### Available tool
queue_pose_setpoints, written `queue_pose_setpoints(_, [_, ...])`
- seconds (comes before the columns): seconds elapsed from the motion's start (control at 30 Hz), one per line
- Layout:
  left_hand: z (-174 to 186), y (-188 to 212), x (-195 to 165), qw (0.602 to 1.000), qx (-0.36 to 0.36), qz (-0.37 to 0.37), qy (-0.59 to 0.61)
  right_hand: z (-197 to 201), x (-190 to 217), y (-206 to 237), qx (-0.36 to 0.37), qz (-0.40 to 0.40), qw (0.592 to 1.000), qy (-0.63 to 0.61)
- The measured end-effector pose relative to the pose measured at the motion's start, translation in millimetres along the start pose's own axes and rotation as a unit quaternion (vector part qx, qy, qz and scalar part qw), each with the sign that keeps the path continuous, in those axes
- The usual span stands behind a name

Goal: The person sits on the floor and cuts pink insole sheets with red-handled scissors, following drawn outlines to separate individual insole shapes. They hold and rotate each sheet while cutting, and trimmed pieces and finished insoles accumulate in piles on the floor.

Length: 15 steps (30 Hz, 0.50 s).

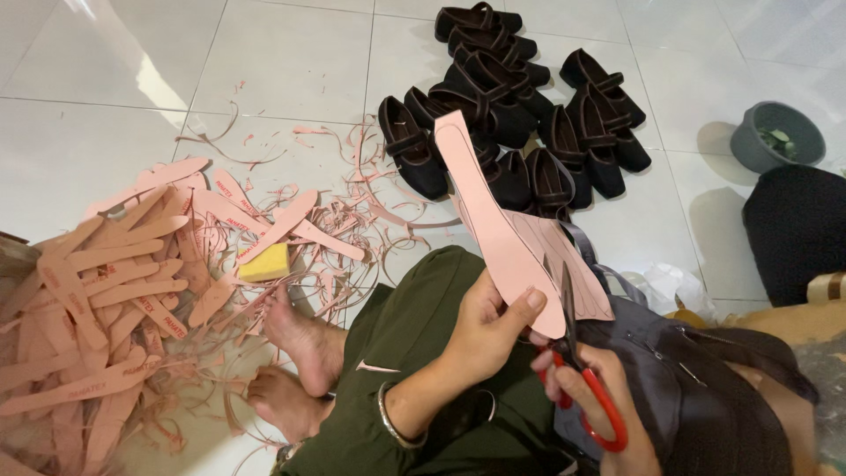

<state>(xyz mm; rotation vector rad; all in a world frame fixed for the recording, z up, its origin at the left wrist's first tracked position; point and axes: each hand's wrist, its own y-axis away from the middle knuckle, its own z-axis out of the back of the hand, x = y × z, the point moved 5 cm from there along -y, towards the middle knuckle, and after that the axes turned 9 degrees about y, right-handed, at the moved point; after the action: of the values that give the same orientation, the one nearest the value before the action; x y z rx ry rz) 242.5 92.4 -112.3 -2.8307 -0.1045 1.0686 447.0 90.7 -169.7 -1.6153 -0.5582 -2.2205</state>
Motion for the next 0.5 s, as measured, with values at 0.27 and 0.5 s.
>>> queue_pose_setpoints(0.27, [-6.6, 8.1, 2.2, 0.996, 0.049, 0.053, -0.052, -1.8, 12.1, -4.3, -0.031, 0.008, 0.999, 0.022])
queue_pose_setpoints(0.5, [-9.7, 7.9, -0.1, 0.998, 0.058, 0.024, -0.029, -2.0, 8.6, -1.5, -0.022, -0.06, 0.998, -0.005])
